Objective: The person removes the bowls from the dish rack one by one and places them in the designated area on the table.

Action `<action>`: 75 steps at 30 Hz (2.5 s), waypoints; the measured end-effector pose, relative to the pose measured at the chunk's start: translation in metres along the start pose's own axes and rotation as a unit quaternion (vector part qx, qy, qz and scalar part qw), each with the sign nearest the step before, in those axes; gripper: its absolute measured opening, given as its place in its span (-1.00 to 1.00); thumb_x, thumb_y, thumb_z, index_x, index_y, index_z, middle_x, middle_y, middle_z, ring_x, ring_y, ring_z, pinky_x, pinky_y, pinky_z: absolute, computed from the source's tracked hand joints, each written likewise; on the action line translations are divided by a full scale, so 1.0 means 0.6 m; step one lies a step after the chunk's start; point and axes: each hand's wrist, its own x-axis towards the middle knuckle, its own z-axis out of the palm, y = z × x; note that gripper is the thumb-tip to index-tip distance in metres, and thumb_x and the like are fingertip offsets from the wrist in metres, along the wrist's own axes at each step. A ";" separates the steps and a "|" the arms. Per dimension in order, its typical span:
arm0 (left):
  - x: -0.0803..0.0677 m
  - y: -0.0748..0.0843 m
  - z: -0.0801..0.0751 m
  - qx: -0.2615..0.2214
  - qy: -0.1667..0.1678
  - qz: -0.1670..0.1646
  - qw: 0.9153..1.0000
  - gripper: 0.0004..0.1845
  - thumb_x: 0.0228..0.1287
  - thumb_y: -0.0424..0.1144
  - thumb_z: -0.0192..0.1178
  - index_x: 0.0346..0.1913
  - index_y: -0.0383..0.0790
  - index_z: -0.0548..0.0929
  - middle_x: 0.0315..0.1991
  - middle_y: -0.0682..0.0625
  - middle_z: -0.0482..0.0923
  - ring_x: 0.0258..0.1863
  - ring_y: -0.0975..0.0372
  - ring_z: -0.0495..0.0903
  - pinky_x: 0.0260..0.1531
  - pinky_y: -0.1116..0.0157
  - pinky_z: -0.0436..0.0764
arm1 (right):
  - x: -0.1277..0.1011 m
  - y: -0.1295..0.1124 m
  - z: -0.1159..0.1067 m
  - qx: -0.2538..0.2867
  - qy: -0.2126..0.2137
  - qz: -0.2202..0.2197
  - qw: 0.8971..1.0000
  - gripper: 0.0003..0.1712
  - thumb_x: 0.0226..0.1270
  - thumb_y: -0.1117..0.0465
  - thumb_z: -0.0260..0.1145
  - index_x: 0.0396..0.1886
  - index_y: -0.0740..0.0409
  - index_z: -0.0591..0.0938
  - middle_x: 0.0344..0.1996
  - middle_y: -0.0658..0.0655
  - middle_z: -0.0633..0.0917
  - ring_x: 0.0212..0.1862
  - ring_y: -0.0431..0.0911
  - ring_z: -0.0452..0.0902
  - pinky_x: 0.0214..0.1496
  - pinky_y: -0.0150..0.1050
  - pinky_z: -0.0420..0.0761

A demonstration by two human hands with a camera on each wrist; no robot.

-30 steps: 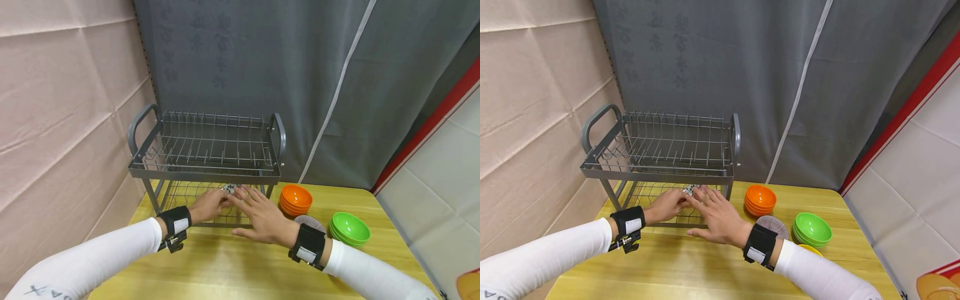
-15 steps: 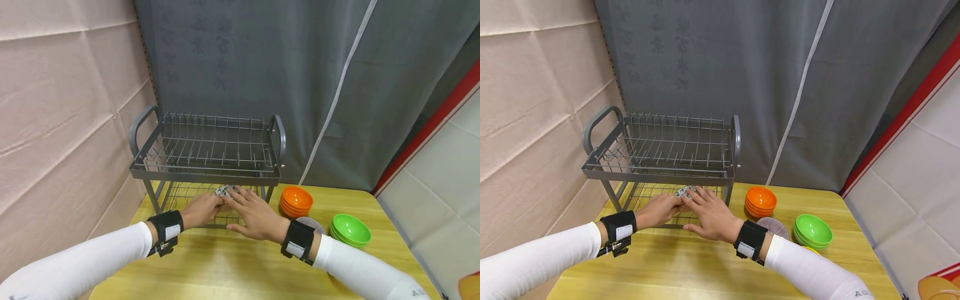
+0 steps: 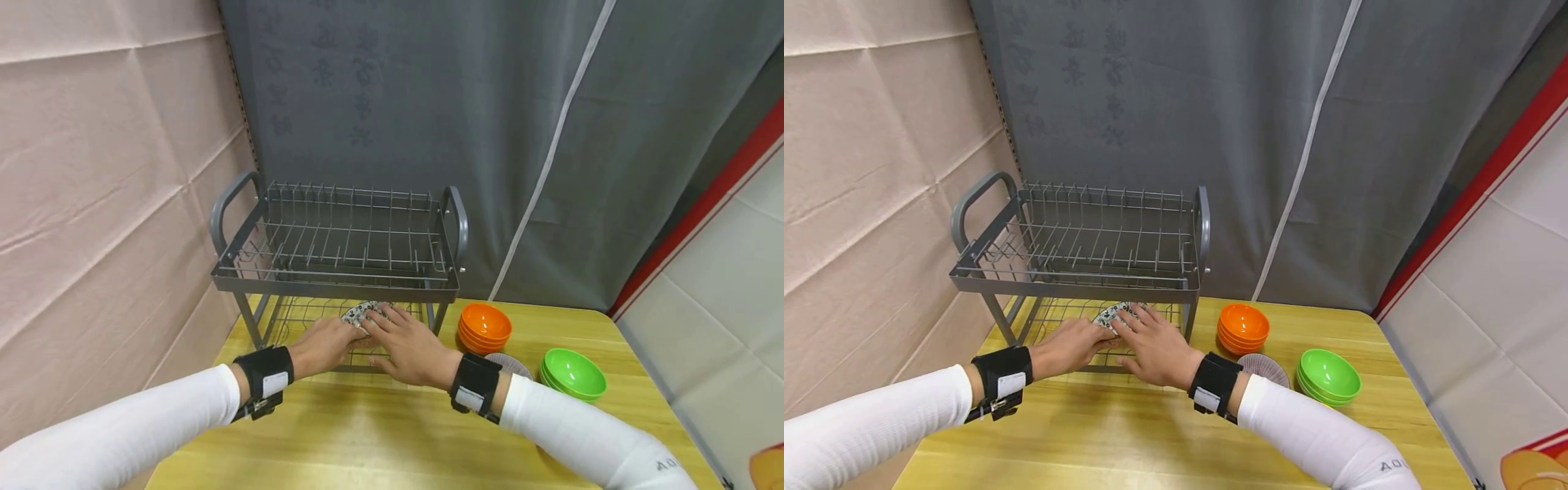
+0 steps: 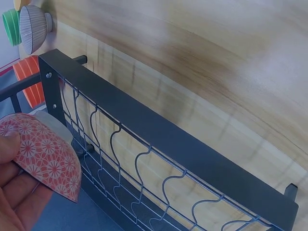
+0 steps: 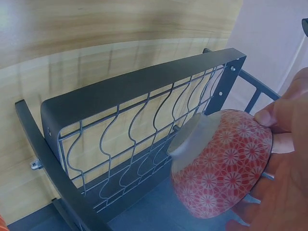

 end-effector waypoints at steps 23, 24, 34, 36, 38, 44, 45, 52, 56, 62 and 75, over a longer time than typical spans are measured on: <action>-0.014 0.006 0.001 0.114 0.032 0.065 0.991 -0.58 0.01 -0.60 0.29 -0.28 0.08 0.69 -0.35 0.08 0.74 -0.64 0.35 0.37 -0.74 0.44 0.24 | 0.018 -0.005 0.008 0.015 0.047 -0.035 0.998 -0.81 0.49 0.04 0.26 -0.28 0.00 0.67 -0.45 -0.03 0.73 -0.49 -0.22 0.59 -0.47 -0.35 0.66; -0.013 0.006 0.001 0.116 0.032 0.065 0.991 -0.57 -0.01 -0.62 0.28 -0.28 0.08 0.69 -0.34 0.08 0.74 -0.64 0.35 0.37 -0.74 0.44 0.24 | 0.019 -0.005 0.008 0.012 0.046 -0.036 0.998 -0.81 0.48 0.04 0.27 -0.30 -0.01 0.67 -0.48 -0.04 0.71 -0.52 -0.24 0.56 -0.48 -0.36 0.64; -0.013 0.008 0.002 0.120 0.028 0.066 0.990 -0.56 -0.02 -0.64 0.23 -0.35 0.08 0.70 -0.56 0.16 0.65 -0.68 0.39 0.27 -0.74 0.44 0.19 | 0.020 -0.003 0.013 0.012 0.043 -0.036 0.998 -0.76 0.44 0.06 0.32 -0.47 -0.03 0.66 -0.64 -0.09 0.62 -0.62 -0.27 0.39 -0.54 -0.38 0.56; -0.014 0.008 0.003 0.123 0.030 0.066 0.990 -0.57 0.00 -0.63 0.24 -0.37 0.08 0.71 -0.59 0.16 0.63 -0.68 0.39 0.27 -0.73 0.45 0.18 | 0.020 -0.003 0.014 0.011 0.042 -0.036 0.998 -0.76 0.44 0.06 0.32 -0.46 -0.03 0.66 -0.64 -0.09 0.62 -0.62 -0.28 0.36 -0.54 -0.39 0.55; -0.014 0.008 0.005 0.126 0.032 0.068 0.989 -0.60 0.05 -0.61 0.26 -0.37 0.07 0.72 -0.58 0.16 0.65 -0.67 0.39 0.33 -0.72 0.45 0.21 | 0.020 -0.003 0.015 0.010 0.039 -0.036 0.999 -0.75 0.45 0.04 0.30 -0.45 -0.04 0.66 -0.62 -0.10 0.63 -0.62 -0.29 0.34 -0.54 -0.41 0.53; -0.015 0.008 0.006 0.116 0.031 0.074 0.990 -0.67 0.19 -0.52 0.32 -0.19 0.04 0.78 -0.35 0.13 0.76 -0.44 0.31 0.64 -0.55 0.44 0.52 | 0.019 0.000 0.015 0.013 0.025 -0.032 0.999 -0.74 0.46 0.03 0.29 -0.45 -0.03 0.68 -0.68 -0.10 0.60 -0.65 -0.30 0.29 -0.57 -0.46 0.47; -0.015 0.008 0.006 0.115 0.032 0.077 0.990 -0.68 0.21 -0.49 0.32 -0.13 0.04 0.77 -0.27 0.12 0.78 -0.34 0.28 0.69 -0.43 0.40 0.62 | 0.019 0.000 0.014 0.011 0.024 -0.031 0.999 -0.75 0.46 0.03 0.29 -0.43 -0.03 0.68 -0.67 -0.10 0.60 -0.65 -0.30 0.30 -0.57 -0.45 0.49; -0.020 -0.001 0.001 0.082 -0.008 0.066 0.994 -0.47 0.38 -0.06 0.27 0.37 -0.08 0.54 0.38 -0.06 0.53 0.44 0.00 0.43 0.43 0.02 0.45 | 0.017 0.005 0.010 -0.027 0.022 -0.027 0.999 -0.89 0.40 0.10 0.34 -0.33 -0.05 0.74 -0.65 -0.11 0.68 -0.65 -0.29 0.38 -0.38 -0.34 0.65; -0.026 -0.009 0.003 0.073 -0.036 0.041 0.996 -0.16 0.38 0.30 0.11 0.59 -0.02 0.21 0.60 -0.15 0.15 0.61 -0.10 0.09 0.56 -0.11 0.19 | 0.013 0.008 0.012 -0.033 0.020 -0.031 0.999 -0.88 0.42 0.12 0.33 -0.31 -0.06 0.76 -0.65 -0.12 0.68 -0.67 -0.31 0.27 -0.43 -0.37 0.59; -0.034 -0.019 0.007 0.044 -0.034 0.020 0.998 -0.06 0.34 0.47 -0.04 0.64 0.14 0.00 0.68 -0.10 -0.22 0.66 -0.08 -0.15 0.59 -0.21 -0.03 | 0.010 0.012 0.018 -0.008 0.006 -0.024 1.000 -0.89 0.40 0.18 0.35 -0.32 -0.04 0.77 -0.68 -0.14 0.63 -0.68 -0.32 0.18 -0.52 -0.44 0.43; -0.037 -0.028 0.008 0.027 -0.015 0.021 0.999 -0.07 0.31 0.46 0.02 0.63 0.20 0.01 0.68 -0.04 -0.19 0.65 -0.09 -0.08 0.60 -0.20 -0.10 | -0.005 0.010 0.021 -0.002 0.008 -0.019 1.000 -0.91 0.39 0.14 0.36 -0.33 -0.04 0.75 -0.70 -0.14 0.59 -0.66 -0.31 0.24 -0.52 -0.41 0.40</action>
